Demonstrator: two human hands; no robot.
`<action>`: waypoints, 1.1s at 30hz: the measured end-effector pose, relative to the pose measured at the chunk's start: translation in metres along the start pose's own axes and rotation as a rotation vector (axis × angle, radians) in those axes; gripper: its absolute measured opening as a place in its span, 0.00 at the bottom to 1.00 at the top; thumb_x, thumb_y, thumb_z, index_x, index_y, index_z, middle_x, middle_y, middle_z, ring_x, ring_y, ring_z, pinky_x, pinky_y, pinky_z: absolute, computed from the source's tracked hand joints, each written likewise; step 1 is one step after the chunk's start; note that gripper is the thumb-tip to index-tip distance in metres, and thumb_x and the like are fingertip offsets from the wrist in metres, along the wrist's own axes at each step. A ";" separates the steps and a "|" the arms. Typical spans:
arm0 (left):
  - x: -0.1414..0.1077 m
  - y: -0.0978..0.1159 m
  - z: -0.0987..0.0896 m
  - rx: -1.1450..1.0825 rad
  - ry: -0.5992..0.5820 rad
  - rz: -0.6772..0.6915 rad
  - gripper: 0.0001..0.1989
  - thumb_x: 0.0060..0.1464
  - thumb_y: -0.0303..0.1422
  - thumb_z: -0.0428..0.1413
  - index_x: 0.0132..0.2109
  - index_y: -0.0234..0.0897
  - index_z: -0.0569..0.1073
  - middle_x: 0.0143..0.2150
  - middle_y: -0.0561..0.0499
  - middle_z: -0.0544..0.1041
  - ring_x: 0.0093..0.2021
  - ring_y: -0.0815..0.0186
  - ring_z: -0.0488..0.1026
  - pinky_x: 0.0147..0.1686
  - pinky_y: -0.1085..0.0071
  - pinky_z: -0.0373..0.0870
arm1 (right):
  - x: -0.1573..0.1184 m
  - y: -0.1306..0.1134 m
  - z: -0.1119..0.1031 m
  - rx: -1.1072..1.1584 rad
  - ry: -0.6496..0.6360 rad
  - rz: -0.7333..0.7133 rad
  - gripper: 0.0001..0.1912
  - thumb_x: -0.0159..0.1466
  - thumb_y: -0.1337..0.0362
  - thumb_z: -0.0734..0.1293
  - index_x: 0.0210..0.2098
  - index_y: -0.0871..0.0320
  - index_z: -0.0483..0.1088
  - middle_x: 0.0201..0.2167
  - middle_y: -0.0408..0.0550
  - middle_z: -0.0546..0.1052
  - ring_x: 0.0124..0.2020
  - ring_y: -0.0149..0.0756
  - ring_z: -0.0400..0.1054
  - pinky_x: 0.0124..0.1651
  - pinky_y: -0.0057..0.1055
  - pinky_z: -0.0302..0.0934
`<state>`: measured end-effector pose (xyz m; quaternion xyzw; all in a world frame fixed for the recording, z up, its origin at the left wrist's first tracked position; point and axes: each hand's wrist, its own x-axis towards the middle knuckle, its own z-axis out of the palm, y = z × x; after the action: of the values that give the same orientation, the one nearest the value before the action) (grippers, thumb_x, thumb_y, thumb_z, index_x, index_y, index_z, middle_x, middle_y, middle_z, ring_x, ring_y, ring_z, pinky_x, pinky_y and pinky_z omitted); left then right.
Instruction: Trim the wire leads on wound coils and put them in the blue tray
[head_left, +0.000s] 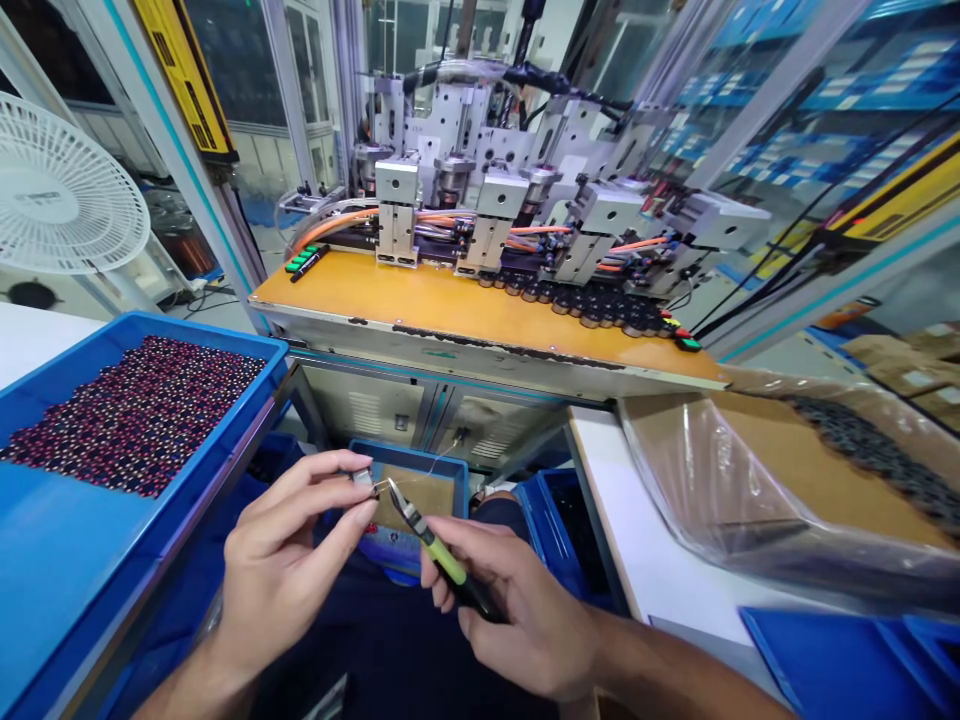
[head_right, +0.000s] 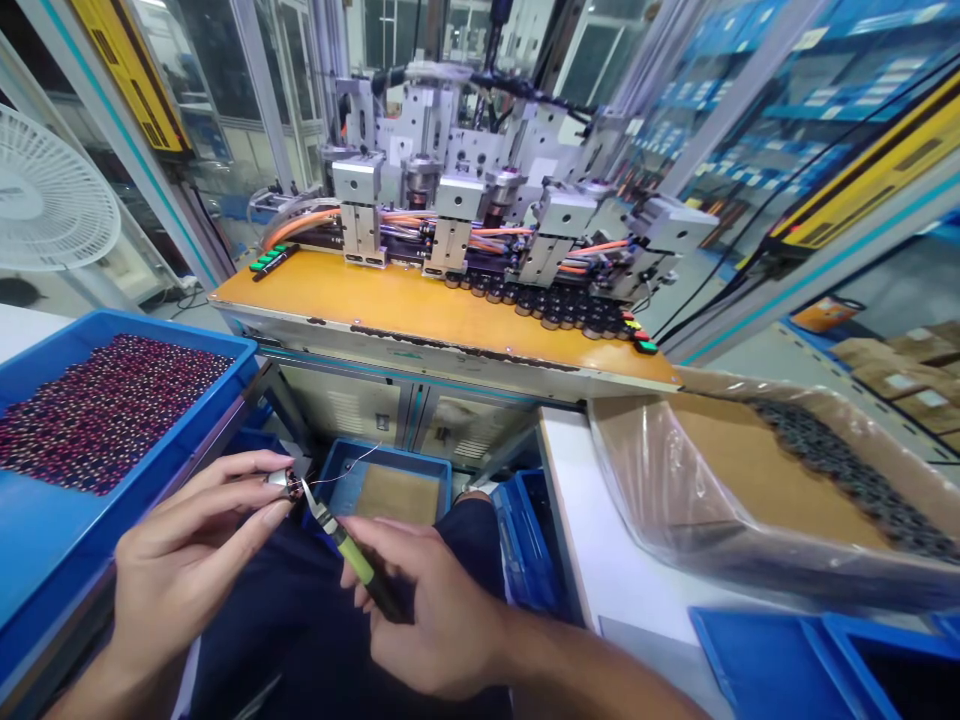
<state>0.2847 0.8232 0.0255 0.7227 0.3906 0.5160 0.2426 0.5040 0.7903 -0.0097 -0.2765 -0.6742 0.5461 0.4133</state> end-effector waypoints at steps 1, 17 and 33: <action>0.000 0.000 0.000 0.001 0.001 -0.002 0.14 0.54 0.20 0.61 0.44 0.42 0.80 0.48 0.49 0.79 0.47 0.64 0.78 0.44 0.71 0.79 | 0.000 -0.001 0.000 0.003 -0.004 0.021 0.36 0.52 0.78 0.61 0.59 0.55 0.66 0.37 0.47 0.72 0.33 0.30 0.67 0.36 0.28 0.65; 0.000 -0.011 -0.002 -0.084 -0.005 0.185 0.18 0.51 0.12 0.59 0.43 0.39 0.73 0.51 0.47 0.71 0.47 0.63 0.78 0.42 0.69 0.82 | -0.008 -0.001 -0.002 0.052 0.080 0.204 0.23 0.55 0.74 0.65 0.50 0.58 0.71 0.34 0.46 0.70 0.33 0.30 0.64 0.36 0.27 0.63; -0.013 -0.015 0.001 -0.133 -0.019 0.172 0.33 0.46 0.08 0.60 0.53 0.43 0.65 0.52 0.47 0.78 0.50 0.59 0.79 0.45 0.62 0.83 | -0.018 -0.022 0.001 0.082 0.019 0.061 0.35 0.62 0.69 0.68 0.66 0.47 0.59 0.45 0.54 0.73 0.44 0.39 0.72 0.49 0.43 0.69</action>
<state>0.2789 0.8212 0.0064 0.7406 0.2900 0.5528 0.2484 0.5143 0.7691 0.0072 -0.2850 -0.6384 0.5831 0.4138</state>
